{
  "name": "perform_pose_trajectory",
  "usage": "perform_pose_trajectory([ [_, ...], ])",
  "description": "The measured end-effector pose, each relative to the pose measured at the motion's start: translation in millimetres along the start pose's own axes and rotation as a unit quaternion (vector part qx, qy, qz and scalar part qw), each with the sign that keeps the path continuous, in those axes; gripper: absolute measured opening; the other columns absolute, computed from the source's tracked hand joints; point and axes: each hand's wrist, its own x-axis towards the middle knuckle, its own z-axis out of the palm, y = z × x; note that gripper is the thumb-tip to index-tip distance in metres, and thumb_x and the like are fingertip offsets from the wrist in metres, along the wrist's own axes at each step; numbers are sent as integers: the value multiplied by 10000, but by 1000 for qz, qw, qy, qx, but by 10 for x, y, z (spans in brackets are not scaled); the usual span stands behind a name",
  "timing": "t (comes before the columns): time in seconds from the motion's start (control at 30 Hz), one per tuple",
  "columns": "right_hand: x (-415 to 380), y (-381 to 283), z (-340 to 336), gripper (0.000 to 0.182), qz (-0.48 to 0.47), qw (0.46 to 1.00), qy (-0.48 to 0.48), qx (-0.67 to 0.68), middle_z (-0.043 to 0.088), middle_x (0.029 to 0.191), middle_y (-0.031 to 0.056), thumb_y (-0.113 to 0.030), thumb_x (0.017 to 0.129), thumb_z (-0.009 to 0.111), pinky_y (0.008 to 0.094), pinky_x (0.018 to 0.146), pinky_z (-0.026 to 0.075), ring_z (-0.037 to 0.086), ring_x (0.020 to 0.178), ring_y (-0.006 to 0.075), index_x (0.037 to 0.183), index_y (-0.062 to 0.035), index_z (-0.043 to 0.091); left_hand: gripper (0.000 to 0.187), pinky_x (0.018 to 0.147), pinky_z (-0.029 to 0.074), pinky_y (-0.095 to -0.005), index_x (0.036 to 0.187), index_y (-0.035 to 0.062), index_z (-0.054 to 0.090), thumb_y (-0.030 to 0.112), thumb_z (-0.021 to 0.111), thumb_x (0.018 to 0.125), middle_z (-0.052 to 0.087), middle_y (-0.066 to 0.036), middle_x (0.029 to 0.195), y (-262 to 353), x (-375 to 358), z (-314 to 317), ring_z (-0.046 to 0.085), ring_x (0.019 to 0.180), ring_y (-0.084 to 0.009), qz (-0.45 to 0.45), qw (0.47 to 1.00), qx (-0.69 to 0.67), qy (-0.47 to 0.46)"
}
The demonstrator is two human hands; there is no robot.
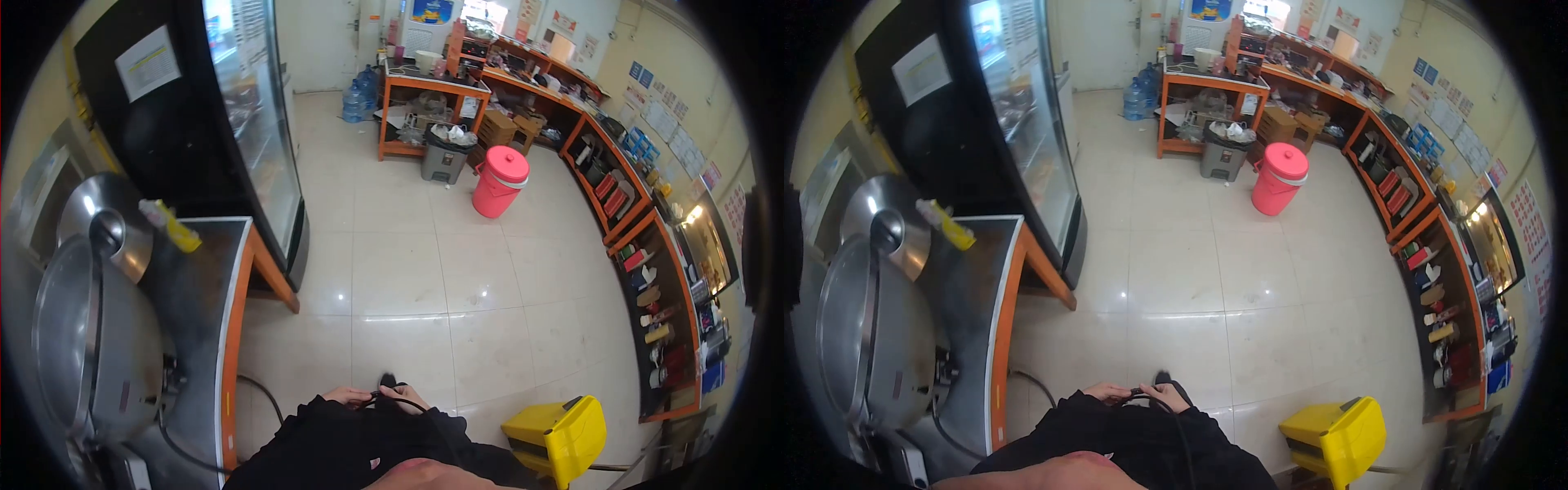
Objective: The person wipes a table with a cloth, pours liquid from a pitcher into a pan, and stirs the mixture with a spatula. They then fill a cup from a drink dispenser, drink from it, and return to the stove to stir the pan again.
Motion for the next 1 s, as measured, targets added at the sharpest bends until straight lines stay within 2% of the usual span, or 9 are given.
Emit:
perform_pose_trajectory([
  [0.1, 342, -314, -384, 500, 13, 999, -2, 42, 401, 469, -46, -510, 739, 560, 226, 382, 234, 356, 426, 49, 574, -38, 546, 296, 537, 350, -198, 1001, 53, 594, 214, 630, 755, 572, 36, 723, 520, 388, -130, 470, 581, -62, -38, 999, -10, 17],
  [0.27, 1303, -820, -1168, 518, -5, 1000, -1, 13, 418, 476, -33, -533, 725, 559, 233, 387, 257, 365, 429, 59, 569, -40, 540, 256, 611, 409, -202, 948, 40, 619, 199, 628, 746, 608, -7, 760, 1614, 916, -231, 534, 674, -71, 104, 978, 155, 90],
  [0.43, 2300, -1470, -1849, 500, -1, 997, -56, -48, 467, 522, -15, -503, 745, 556, 241, 446, 320, 412, 491, 75, 634, -16, 572, 251, 654, 458, -235, 884, 46, 631, 207, 644, 692, 633, -72, 725, 2684, 1540, -432, 598, 669, -126, 144, 903, 344, 215],
  [0.53, 2700, -1934, -2060, 466, 2, 988, -132, -79, 514, 627, 8, -472, 768, 545, 244, 519, 354, 449, 587, 87, 778, -7, 584, 195, 624, 467, -266, 801, 50, 630, 201, 639, 679, 616, -101, 681, 3204, 1621, -499, 609, 641, -176, 220, 800, 447, 334],
  [0.63, 3137, -2391, -2102, 403, -60, 980, -191, 10, 515, 720, 9, -408, 807, 521, 218, 546, 345, 450, 642, 79, 907, -19, 552, 155, 592, 464, -306, 751, 45, 611, 183, 613, 683, 596, -123, 674, 3724, 1656, -624, 597, 640, -241, 224, 799, 396, 394],
  [0.73, 3795, -2720, -2190, 350, -39, 975, -218, -6, 497, 672, -2, -370, 825, 509, 202, 534, 344, 442, 610, 67, 887, -28, 554, 111, 528, 437, -290, 732, 30, 599, 138, 578, 715, 567, -115, 608, 4126, 1944, -922, 567, 553, -201, 350, 714, 433, 424],
  [0.87, 4857, -3112, -2436, 267, -149, 974, -159, -62, 471, 558, -12, -314, 821, 530, 219, 429, 344, 432, 479, 71, 776, -51, 541, 122, 578, 446, -325, 791, 38, 597, 133, 538, 741, 577, -148, 700, 4957, 2288, -1485, 575, 633, -271, 368, 729, 412, 406],
  [0.93, 5188, -3625, -2645, 239, -106, 978, -181, -12, 464, 554, -18, -321, 820, 521, 207, 424, 339, 427, 473, 64, 777, -87, 533, 151, 621, 449, -324, 852, 26, 598, 107, 511, 758, 584, -164, 754, 5518, 2376, -1762, 584, 693, -266, 375, 718, 443, 385],
  [1.0, 5535, -4015, -2817, 228, -110, 976, -187, -2, 452, 571, -37, -321, 831, 499, 195, 391, 287, 390, 460, 42, 774, -101, 528, 127, 579, 441, -306, 839, 21, 609, 76, 545, 744, 586, -134, 721, 6116, 2339, -1880, 568, 628, -215, 363, 780, 361, 359],
])
